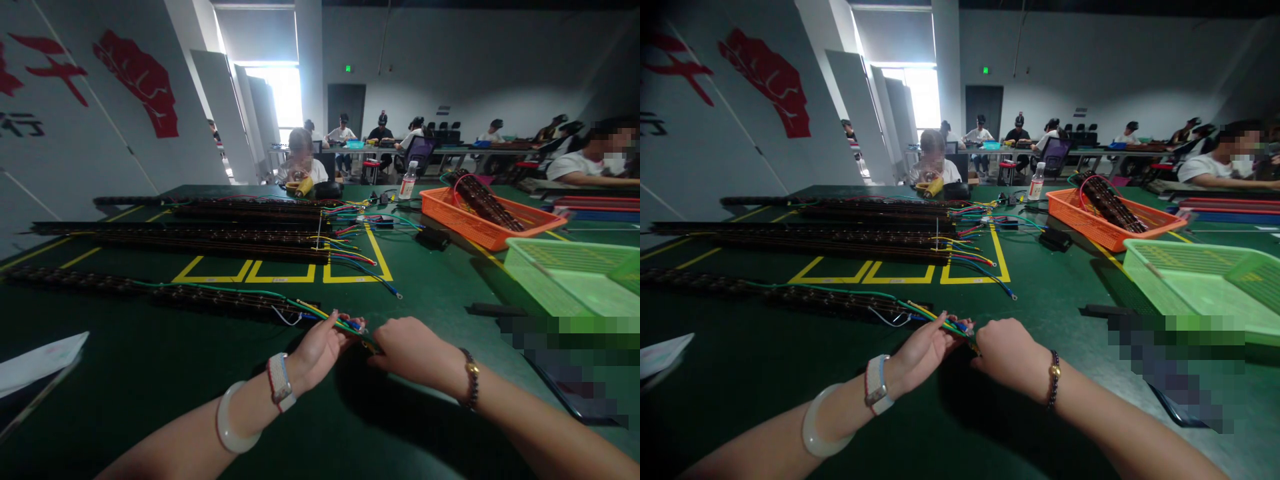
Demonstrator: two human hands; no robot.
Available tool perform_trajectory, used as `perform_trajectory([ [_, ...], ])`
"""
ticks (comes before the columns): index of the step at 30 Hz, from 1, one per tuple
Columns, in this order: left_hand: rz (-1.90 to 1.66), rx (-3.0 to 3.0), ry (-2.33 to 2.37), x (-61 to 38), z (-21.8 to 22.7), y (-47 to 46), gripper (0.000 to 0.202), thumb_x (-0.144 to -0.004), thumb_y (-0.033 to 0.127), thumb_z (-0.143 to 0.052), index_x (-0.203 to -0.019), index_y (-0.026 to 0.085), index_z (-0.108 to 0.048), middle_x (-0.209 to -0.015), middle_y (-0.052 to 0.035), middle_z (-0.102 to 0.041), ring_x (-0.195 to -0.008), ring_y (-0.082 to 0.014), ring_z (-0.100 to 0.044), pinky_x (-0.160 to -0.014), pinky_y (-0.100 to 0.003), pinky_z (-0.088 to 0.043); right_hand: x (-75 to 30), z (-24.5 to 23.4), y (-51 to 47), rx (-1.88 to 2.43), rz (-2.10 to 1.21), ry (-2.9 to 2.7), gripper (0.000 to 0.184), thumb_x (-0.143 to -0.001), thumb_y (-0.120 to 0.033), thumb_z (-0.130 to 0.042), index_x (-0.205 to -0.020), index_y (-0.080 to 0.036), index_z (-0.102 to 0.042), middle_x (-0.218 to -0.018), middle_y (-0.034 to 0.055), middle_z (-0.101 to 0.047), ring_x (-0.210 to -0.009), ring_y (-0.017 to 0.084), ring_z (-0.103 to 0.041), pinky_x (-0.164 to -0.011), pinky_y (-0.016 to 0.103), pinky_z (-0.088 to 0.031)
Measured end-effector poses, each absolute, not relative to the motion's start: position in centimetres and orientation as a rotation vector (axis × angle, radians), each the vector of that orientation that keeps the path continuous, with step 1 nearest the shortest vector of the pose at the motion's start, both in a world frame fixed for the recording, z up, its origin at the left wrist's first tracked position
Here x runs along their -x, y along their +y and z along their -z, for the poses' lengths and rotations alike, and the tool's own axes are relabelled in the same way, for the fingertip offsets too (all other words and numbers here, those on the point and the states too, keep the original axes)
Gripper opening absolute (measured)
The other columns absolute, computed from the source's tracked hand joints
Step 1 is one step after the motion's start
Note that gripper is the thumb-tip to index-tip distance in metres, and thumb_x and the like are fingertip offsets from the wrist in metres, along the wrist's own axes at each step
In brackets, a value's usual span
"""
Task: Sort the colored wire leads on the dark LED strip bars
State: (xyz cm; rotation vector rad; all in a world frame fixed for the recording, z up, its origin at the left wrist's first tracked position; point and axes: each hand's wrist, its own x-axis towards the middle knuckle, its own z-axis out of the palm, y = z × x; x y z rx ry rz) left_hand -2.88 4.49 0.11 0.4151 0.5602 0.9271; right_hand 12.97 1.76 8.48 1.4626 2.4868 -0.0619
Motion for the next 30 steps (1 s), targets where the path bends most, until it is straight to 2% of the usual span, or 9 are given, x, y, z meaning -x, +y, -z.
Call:
perform_trajectory([
  [6,-0.913,-0.383,0.672,3.0,-0.7,4.2,0.024,-0.089,0.036,-0.046,-0.085,0.014,-0.053,-0.085,-0.0097,-0.067,-0.083,-0.018,-0.064,-0.087,-0.033,-0.044,-12.7,-8.9,0.8,-1.526,0.005,2.564,0.025,-0.082,-0.027,-0.05,-0.071,-0.014,-0.068,-0.065,0.0112,-0.067,-0.057,0.021,-0.065,-0.05,0.026,-0.04],
  [11,-0.902,-0.374,0.648,3.2,-0.7,4.0,0.033,-0.085,0.049,-0.048,-0.086,0.015,-0.053,-0.081,-0.0058,-0.066,-0.078,-0.0151,-0.063,-0.082,-0.029,-0.045,-12.7,-9.1,0.8,-1.594,-0.052,2.601,0.028,-0.084,-0.028,-0.046,-0.067,-0.015,-0.065,-0.06,0.0094,-0.065,-0.054,0.019,-0.063,-0.049,0.025,-0.036],
  [15,-0.888,-0.441,0.609,3.3,-0.9,3.9,0.041,-0.083,0.053,-0.048,-0.088,0.013,-0.058,-0.084,-0.0076,-0.066,-0.08,-0.0158,-0.062,-0.085,-0.03,-0.044,-13.2,-9.9,1.3,-1.715,-0.084,2.566,0.027,-0.086,-0.031,-0.046,-0.071,-0.017,-0.063,-0.061,0.0066,-0.064,-0.055,0.017,-0.061,-0.05,0.025,-0.035],
  [21,-0.946,-0.485,0.59,3.1,-1.1,3.8,0.04,-0.085,0.048,-0.048,-0.101,0.013,-0.058,-0.098,-0.0104,-0.066,-0.091,-0.0199,-0.062,-0.091,-0.037,-0.043,-14.7,-9.6,4.4,-1.945,-0.203,2.604,0.023,-0.092,-0.031,-0.042,-0.084,-0.018,-0.059,-0.076,0.0052,-0.066,-0.067,0.017,-0.062,-0.056,0.025,-0.036],
  [26,-0.967,-0.413,0.663,3.0,-0.5,4.0,0.03,-0.086,0.043,-0.05,-0.085,0.014,-0.054,-0.085,-0.0094,-0.066,-0.086,-0.0186,-0.063,-0.09,-0.035,-0.044,-15.7,-7.5,7.3,-1.945,-0.239,2.781,0.019,-0.094,-0.029,-0.042,-0.094,-0.018,-0.057,-0.086,0.0052,-0.067,-0.078,0.016,-0.061,-0.063,0.024,-0.038],
  [30,-0.952,-0.405,0.685,3.1,-0.7,4.0,0.027,-0.087,0.04,-0.048,-0.087,0.014,-0.051,-0.087,-0.0107,-0.065,-0.086,-0.0192,-0.063,-0.089,-0.037,-0.045,-15.9,-5.5,8.4,-1.952,-0.267,2.671,0.021,-0.094,-0.032,-0.042,-0.091,-0.018,-0.057,-0.083,0.0057,-0.066,-0.073,0.016,-0.062,-0.059,0.024,-0.036],
])
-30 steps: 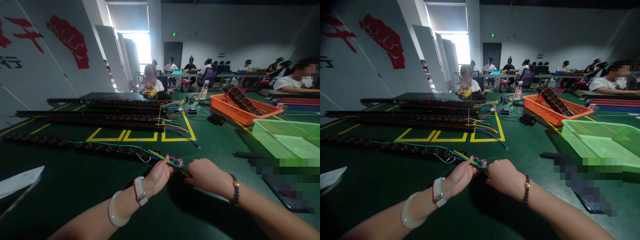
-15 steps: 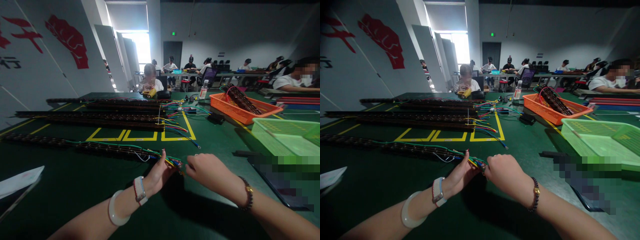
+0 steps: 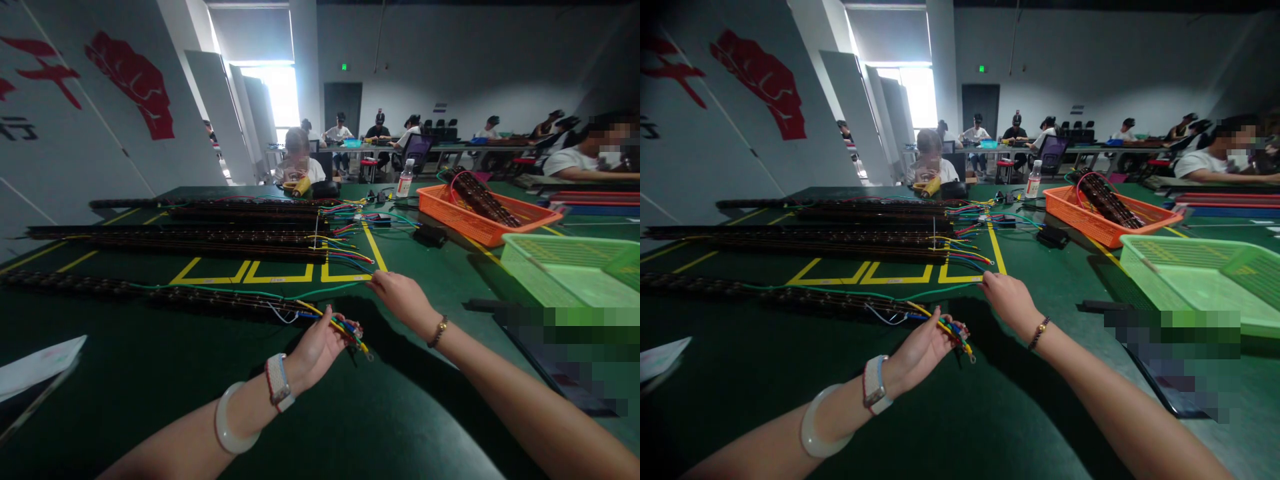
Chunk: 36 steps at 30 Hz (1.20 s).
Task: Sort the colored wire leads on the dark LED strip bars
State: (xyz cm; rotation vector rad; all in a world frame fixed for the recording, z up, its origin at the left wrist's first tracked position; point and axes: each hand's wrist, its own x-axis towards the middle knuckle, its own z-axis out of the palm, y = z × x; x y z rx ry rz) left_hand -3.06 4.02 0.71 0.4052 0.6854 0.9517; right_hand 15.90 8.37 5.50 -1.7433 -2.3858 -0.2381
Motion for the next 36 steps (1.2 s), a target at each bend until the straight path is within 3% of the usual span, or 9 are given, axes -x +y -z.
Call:
perform_trajectory([
  [6,-0.946,-0.403,0.688,3.1,-1.2,3.9,0.024,-0.088,0.038,-0.049,-0.089,0.014,-0.051,-0.087,-0.0092,-0.064,-0.087,-0.0187,-0.062,-0.087,-0.036,-0.046,-15.5,-2.8,9.2,1.76,0.283,-2.485,0.021,-0.094,-0.029,-0.04,-0.094,-0.017,-0.057,-0.085,0.0075,-0.068,-0.075,0.018,-0.064,-0.06,0.024,-0.038],
  [16,-0.982,-0.391,0.732,2.9,-1.6,3.8,0.022,-0.088,0.036,-0.048,-0.084,0.015,-0.051,-0.081,-0.0067,-0.062,-0.085,-0.018,-0.062,-0.085,-0.034,-0.047,-15.0,-2.2,10.2,1.689,0.314,-2.501,0.018,-0.093,-0.023,-0.042,-0.095,-0.016,-0.058,-0.078,0.0069,-0.068,-0.073,0.018,-0.064,-0.066,0.026,-0.035],
  [23,-0.955,-0.397,0.704,3.1,-1.6,3.8,0.025,-0.089,0.038,-0.046,-0.086,0.014,-0.052,-0.089,-0.0111,-0.064,-0.094,-0.0209,-0.061,-0.089,-0.037,-0.045,-15.9,-1.1,9.5,1.514,0.455,-2.512,0.02,-0.092,-0.024,-0.045,-0.081,-0.017,-0.061,-0.08,0.0078,-0.064,-0.078,0.019,-0.057,-0.071,0.03,-0.035],
  [31,-0.919,-0.432,0.595,3.3,-1.1,4.0,0.03,-0.089,0.04,-0.046,-0.089,0.011,-0.054,-0.102,-0.0162,-0.065,-0.102,-0.0233,-0.06,-0.095,-0.04,-0.042,-16.8,-0.1,8.8,1.221,0.038,-2.248,0.02,-0.092,-0.03,-0.045,-0.1,-0.02,-0.061,-0.091,0.0062,-0.063,-0.084,0.018,-0.055,-0.075,0.03,-0.04],
  [36,-0.911,-0.401,0.615,3.3,-1.0,4.2,0.027,-0.09,0.037,-0.045,-0.087,0.012,-0.055,-0.099,-0.0146,-0.067,-0.1,-0.0215,-0.062,-0.097,-0.038,-0.041,-16.9,-1.1,5.2,0.901,0.049,-2.236,0.025,-0.093,-0.028,-0.037,-0.099,-0.019,-0.06,-0.087,0.0059,-0.061,-0.082,0.018,-0.053,-0.079,0.035,-0.039],
])
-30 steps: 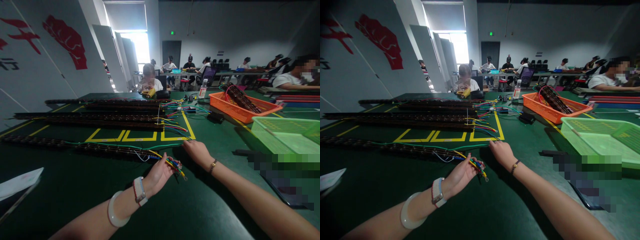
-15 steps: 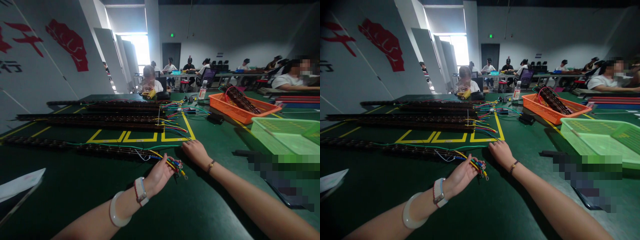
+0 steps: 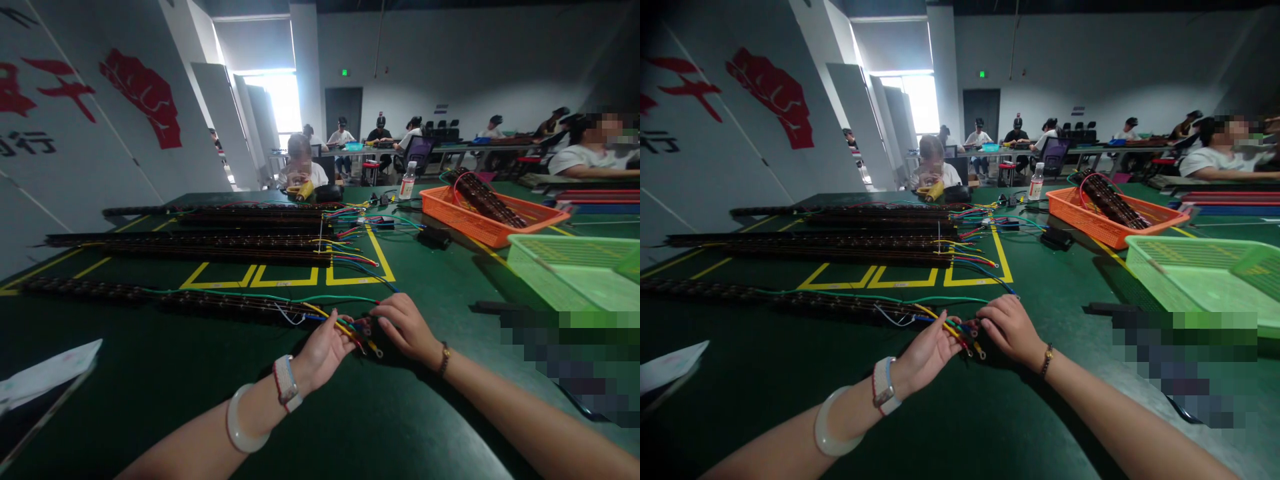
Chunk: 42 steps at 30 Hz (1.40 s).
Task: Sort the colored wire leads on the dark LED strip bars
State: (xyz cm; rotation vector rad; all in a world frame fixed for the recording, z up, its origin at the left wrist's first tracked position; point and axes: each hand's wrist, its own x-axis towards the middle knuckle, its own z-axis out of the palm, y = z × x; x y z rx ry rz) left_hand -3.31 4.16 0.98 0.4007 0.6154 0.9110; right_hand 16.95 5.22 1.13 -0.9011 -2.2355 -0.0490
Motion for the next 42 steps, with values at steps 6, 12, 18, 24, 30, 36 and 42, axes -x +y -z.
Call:
perform_trajectory([
  [6,-0.911,-0.374,0.556,3.2,-0.3,4.4,0.025,-0.09,0.035,-0.046,-0.087,0.011,-0.055,-0.104,-0.016,-0.065,-0.104,-0.0226,-0.06,-0.099,-0.039,-0.04,-16.2,-1.2,2.7,0.558,0.469,-2.374,0.024,-0.085,-0.041,-0.052,-0.091,-0.021,-0.063,-0.083,0.0035,-0.063,-0.079,0.017,-0.053,-0.086,0.039,-0.034],
  [12,-0.94,-0.385,0.602,3.0,-0.7,4.3,0.025,-0.091,0.028,-0.041,-0.086,0.01,-0.058,-0.107,-0.0162,-0.065,-0.109,-0.0222,-0.057,-0.101,-0.039,-0.037,-14.3,-0.7,2.8,0.759,0.631,-2.54,0.02,-0.088,-0.033,-0.052,-0.08,-0.018,-0.061,-0.079,0.0041,-0.061,-0.072,0.015,-0.05,-0.075,0.033,-0.035],
  [18,-0.958,-0.386,0.625,2.9,-0.6,4.4,0.028,-0.092,0.028,-0.04,-0.085,0.009,-0.06,-0.104,-0.0161,-0.065,-0.106,-0.0209,-0.058,-0.1,-0.037,-0.038,-13.6,-0.3,2.9,0.789,0.659,-2.565,0.012,-0.085,-0.019,-0.054,-0.074,-0.018,-0.06,-0.077,0.0039,-0.06,-0.071,0.016,-0.047,-0.071,0.033,-0.032],
  [24,-0.944,-0.394,0.629,3.0,-0.7,4.3,0.028,-0.091,0.031,-0.042,-0.084,0.011,-0.059,-0.097,-0.0139,-0.067,-0.101,-0.02,-0.06,-0.097,-0.035,-0.04,-13.4,-0.4,2.7,0.893,0.547,-2.443,0.015,-0.085,-0.023,-0.053,-0.072,-0.018,-0.06,-0.074,0.0034,-0.058,-0.07,0.016,-0.045,-0.072,0.033,-0.031],
  [30,-0.897,-0.431,0.577,3.1,-1.0,4.2,0.031,-0.089,0.038,-0.046,-0.088,0.01,-0.06,-0.1,-0.0144,-0.066,-0.104,-0.0216,-0.059,-0.099,-0.038,-0.039,-13.9,-1.7,2.9,1.05,0.496,-2.332,0.018,-0.088,-0.025,-0.05,-0.074,-0.018,-0.06,-0.071,0.0023,-0.055,-0.07,0.015,-0.043,-0.076,0.032,-0.031],
  [36,-0.912,-0.492,0.606,3.1,-1.2,4.1,0.028,-0.088,0.033,-0.049,-0.102,0.01,-0.057,-0.108,-0.0161,-0.063,-0.108,-0.0224,-0.057,-0.102,-0.041,-0.036,-15.3,-1.3,5.1,1.224,0.287,-2.293,0.027,-0.092,-0.029,-0.047,-0.07,-0.017,-0.057,-0.071,0.0032,-0.055,-0.071,0.015,-0.045,-0.07,0.029,-0.032],
  [42,-0.929,-0.484,0.631,3.1,-1.2,4.0,0.02,-0.09,0.026,-0.046,-0.093,0.009,-0.056,-0.105,-0.0191,-0.064,-0.108,-0.0244,-0.058,-0.102,-0.044,-0.036,-16.1,-0.1,7.4,1.274,-0.248,-2.26,0.031,-0.092,-0.033,-0.045,-0.07,-0.016,-0.058,-0.07,0.0025,-0.055,-0.068,0.014,-0.048,-0.063,0.025,-0.037],
])
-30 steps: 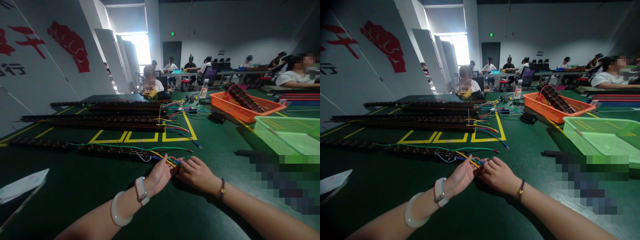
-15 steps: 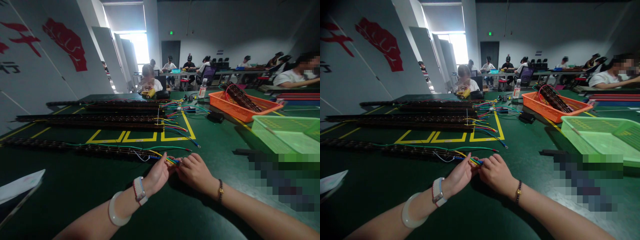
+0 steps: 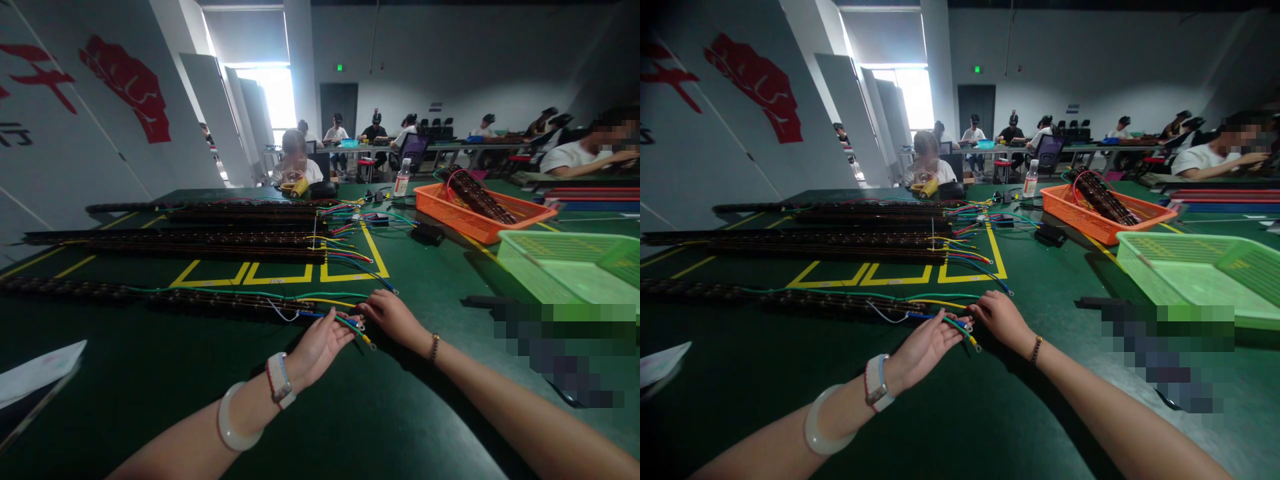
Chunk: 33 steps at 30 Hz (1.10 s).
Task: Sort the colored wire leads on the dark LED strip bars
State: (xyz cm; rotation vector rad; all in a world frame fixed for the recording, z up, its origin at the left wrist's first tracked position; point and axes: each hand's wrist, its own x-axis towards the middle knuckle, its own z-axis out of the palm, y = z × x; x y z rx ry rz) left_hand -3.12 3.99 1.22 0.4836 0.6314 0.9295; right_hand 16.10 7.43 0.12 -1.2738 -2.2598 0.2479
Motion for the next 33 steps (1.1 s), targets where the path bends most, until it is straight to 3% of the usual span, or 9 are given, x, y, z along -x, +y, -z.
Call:
perform_trajectory([
  [9,-0.932,-0.472,0.608,3.2,-0.4,4.3,0.022,-0.09,0.03,-0.045,-0.086,0.011,-0.055,-0.103,-0.0184,-0.065,-0.11,-0.024,-0.057,-0.104,-0.044,-0.034,-15.9,-1.2,7.4,1.394,-0.925,-1.978,0.035,-0.088,-0.043,-0.045,-0.07,-0.016,-0.056,-0.065,0.0004,-0.055,-0.058,0.012,-0.047,-0.054,0.024,-0.035],
  [16,-0.914,-0.472,0.613,3.1,-1.0,4.2,0.024,-0.089,0.031,-0.047,-0.09,0.009,-0.057,-0.106,-0.0195,-0.063,-0.109,-0.0243,-0.057,-0.104,-0.043,-0.035,-15.7,-0.8,7.4,1.241,-1.664,-1.402,0.039,-0.076,-0.055,-0.058,-0.069,-0.017,-0.052,-0.061,-0.0029,-0.048,-0.049,0.008,-0.036,-0.045,0.022,-0.025],
  [19,-0.909,-0.477,0.618,3.2,-1.1,4.1,0.026,-0.089,0.032,-0.048,-0.094,0.008,-0.058,-0.106,-0.0195,-0.064,-0.108,-0.0243,-0.058,-0.103,-0.042,-0.035,-15.8,-0.7,7.7,1.208,-1.764,-1.299,0.039,-0.073,-0.055,-0.061,-0.069,-0.017,-0.051,-0.059,-0.0039,-0.046,-0.048,0.007,-0.035,-0.044,0.021,-0.024],
  [22,-0.906,-0.488,0.599,3.2,-0.9,4.2,0.025,-0.089,0.03,-0.048,-0.094,0.008,-0.058,-0.108,-0.0196,-0.063,-0.11,-0.0246,-0.057,-0.104,-0.043,-0.035,-15.9,-0.9,7.9,1.337,-1.544,-1.508,0.042,-0.079,-0.057,-0.052,-0.068,-0.017,-0.052,-0.055,-0.0043,-0.044,-0.046,0.008,-0.035,-0.044,0.022,-0.025],
  [28,-0.901,-0.515,0.599,3.3,-0.7,4.2,0.026,-0.09,0.029,-0.045,-0.098,0.008,-0.059,-0.11,-0.0188,-0.063,-0.111,-0.0243,-0.056,-0.104,-0.043,-0.034,-16.3,-0.5,8.0,1.433,-0.483,-2.154,0.039,-0.089,-0.045,-0.046,-0.066,-0.017,-0.059,-0.066,0.0021,-0.058,-0.06,0.013,-0.049,-0.057,0.025,-0.034],
  [33,-0.899,-0.531,0.588,3.3,-0.6,4.2,0.028,-0.09,0.031,-0.045,-0.099,0.008,-0.058,-0.11,-0.019,-0.063,-0.11,-0.0246,-0.057,-0.103,-0.043,-0.035,-16.2,0.0,7.5,1.458,-0.086,-2.298,0.041,-0.091,-0.044,-0.044,-0.064,-0.017,-0.059,-0.064,0.0032,-0.059,-0.062,0.015,-0.052,-0.057,0.025,-0.034],
])
